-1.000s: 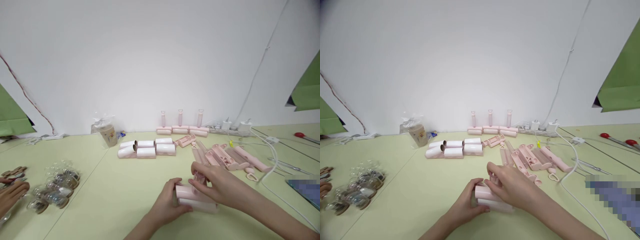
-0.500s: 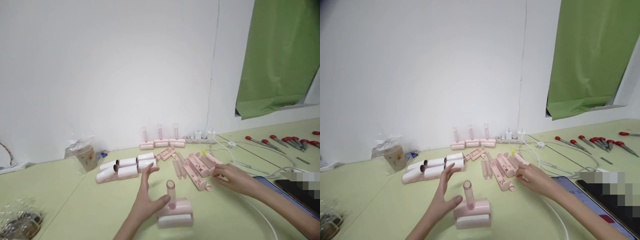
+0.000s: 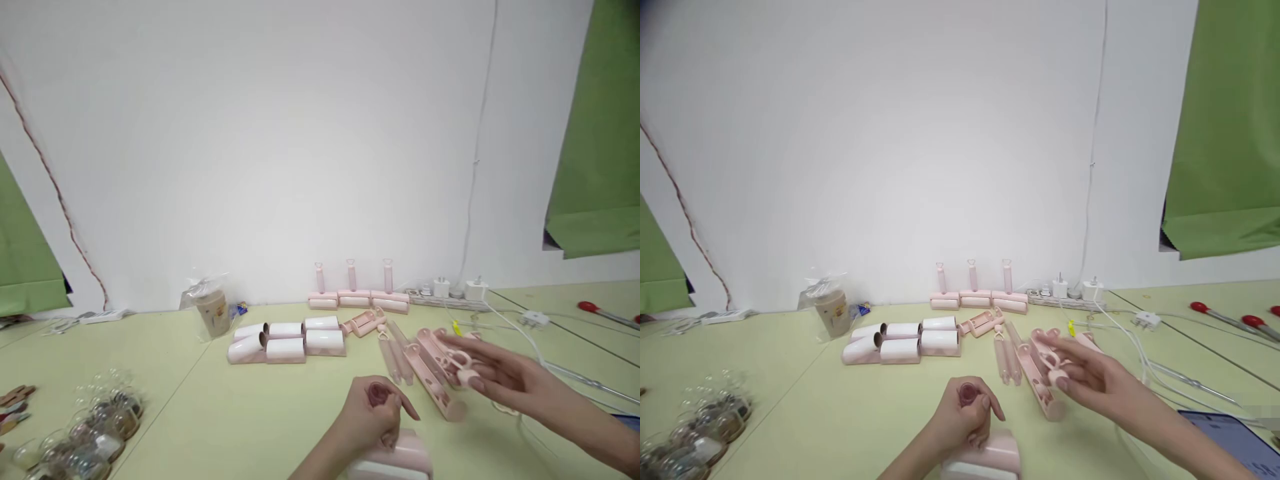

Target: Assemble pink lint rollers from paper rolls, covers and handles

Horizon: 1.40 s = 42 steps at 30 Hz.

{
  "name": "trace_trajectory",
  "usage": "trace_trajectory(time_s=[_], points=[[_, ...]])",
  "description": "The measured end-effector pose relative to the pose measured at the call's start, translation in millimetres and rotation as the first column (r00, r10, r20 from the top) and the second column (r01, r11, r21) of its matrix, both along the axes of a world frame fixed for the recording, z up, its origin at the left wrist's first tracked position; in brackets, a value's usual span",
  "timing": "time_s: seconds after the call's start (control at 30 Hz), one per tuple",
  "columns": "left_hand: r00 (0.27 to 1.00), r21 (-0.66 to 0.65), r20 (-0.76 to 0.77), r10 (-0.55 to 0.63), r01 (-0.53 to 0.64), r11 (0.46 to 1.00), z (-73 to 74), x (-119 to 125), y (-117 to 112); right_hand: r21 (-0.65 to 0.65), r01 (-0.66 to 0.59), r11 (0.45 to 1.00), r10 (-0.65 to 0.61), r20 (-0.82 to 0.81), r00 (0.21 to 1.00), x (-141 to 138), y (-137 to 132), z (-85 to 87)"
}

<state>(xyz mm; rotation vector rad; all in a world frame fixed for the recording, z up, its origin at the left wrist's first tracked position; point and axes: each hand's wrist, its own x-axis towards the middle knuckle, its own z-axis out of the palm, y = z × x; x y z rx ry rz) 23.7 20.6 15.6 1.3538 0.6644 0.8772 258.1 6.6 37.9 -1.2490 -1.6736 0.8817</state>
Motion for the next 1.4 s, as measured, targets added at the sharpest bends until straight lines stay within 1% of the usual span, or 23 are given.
trace_trajectory(time_s=[0.07,0.1,0.13,0.2,0.3,0.4,0.5,0.63,0.73,0.83,0.9,0.93,1.03,1.07,1.1,1.17,1.23,1.3,1.33,1.4], points=[[1.000,-0.008,0.007,-0.008,0.008,1.000,-1.4,0,1,-0.104,-0.125,0.987,0.112,-0.117,0.987,-36,-6,20.1],[1.000,-0.013,0.008,-0.013,0.013,1.000,-2.5,0,2,-0.119,-0.185,0.975,0.165,-0.163,0.973,-53,-8,26.7],[1.000,-0.016,0.006,-0.016,0.017,1.000,-3.7,1,2,-0.097,-0.197,0.976,0.175,-0.198,0.964,-70,-8,30.7],[1.000,-0.025,-0.005,-0.022,0.022,0.999,-4.8,1,3,-0.054,-0.209,0.976,0.193,-0.218,0.957,-94,-6,32.3],[1.000,-0.035,-0.019,-0.019,0.019,0.999,-1.4,1,2,-0.027,-0.218,0.976,0.210,-0.182,0.961,-111,-3,27.4],[1.000,-0.042,-0.025,-0.014,0.013,0.999,4.8,1,0,0.009,-0.226,0.974,0.226,-0.064,0.972,-113,-6,26.6],[0.999,-0.054,-0.045,-0.014,0.012,0.998,6.8,-1,-1,0.032,-0.236,0.971,0.234,0.055,0.971,-112,-10,31.0],[0.998,-0.067,-0.053,-0.033,0.029,0.997,2.6,-3,-1,0.060,-0.282,0.958,0.276,0.086,0.957,-112,-11,34.3],[0.998,-0.051,-0.044,-0.042,0.040,0.998,-2.9,-6,1,0.067,-0.346,0.936,0.342,0.067,0.937,-112,-7,33.9],[0.995,-0.036,0.020,-0.101,0.101,0.994,-12.5,-8,7,0.008,-0.421,0.907,0.421,0.000,0.907,-113,0,31.6],[0.984,-0.074,0.112,-0.141,0.150,0.986,-20.2,-8,12,-0.011,-0.408,0.913,0.408,-0.013,0.913,-114,5,29.2],[0.977,-0.099,0.158,-0.142,0.158,0.982,-23.4,-6,13,0.014,-0.381,0.924,0.381,0.002,0.925,-115,7,27.9],[0.967,-0.135,0.244,-0.068,0.103,0.985,-28.7,3,13,0.127,-0.335,0.933,0.326,0.089,0.941,-117,11,25.3],[0.965,-0.125,0.261,-0.034,0.069,0.990,-29.3,6,12,0.128,-0.340,0.932,0.328,0.104,0.939,-117,11,24.9],[0.960,-0.114,0.279,0.003,0.031,0.993,-29.8,10,10,0.088,-0.348,0.933,0.339,0.101,0.935,-118,11,24.6],[0.947,-0.110,0.312,0.074,-0.041,0.993,-32.3,16,8,-0.064,-0.392,0.918,0.395,0.046,0.917,-119,8,23.3],[0.941,-0.099,0.319,0.111,-0.084,0.992,-37.8,19,6,-0.201,-0.457,0.866,0.459,-0.039,0.887,-120,6,20.1],[0.951,-0.073,0.290,0.103,-0.086,0.994,-45.5,20,7,-0.244,-0.500,0.831,0.493,-0.091,0.865,-122,4,16.4],[0.957,-0.065,0.270,0.103,-0.088,0.994,-49.3,20,8,-0.238,-0.517,0.822,0.508,-0.104,0.855,-122,4,15.4],[0.970,-0.100,0.218,0.108,-0.088,0.991,-55.3,21,9,-0.215,-0.549,0.808,0.537,-0.114,0.836,-122,4,16.4]])
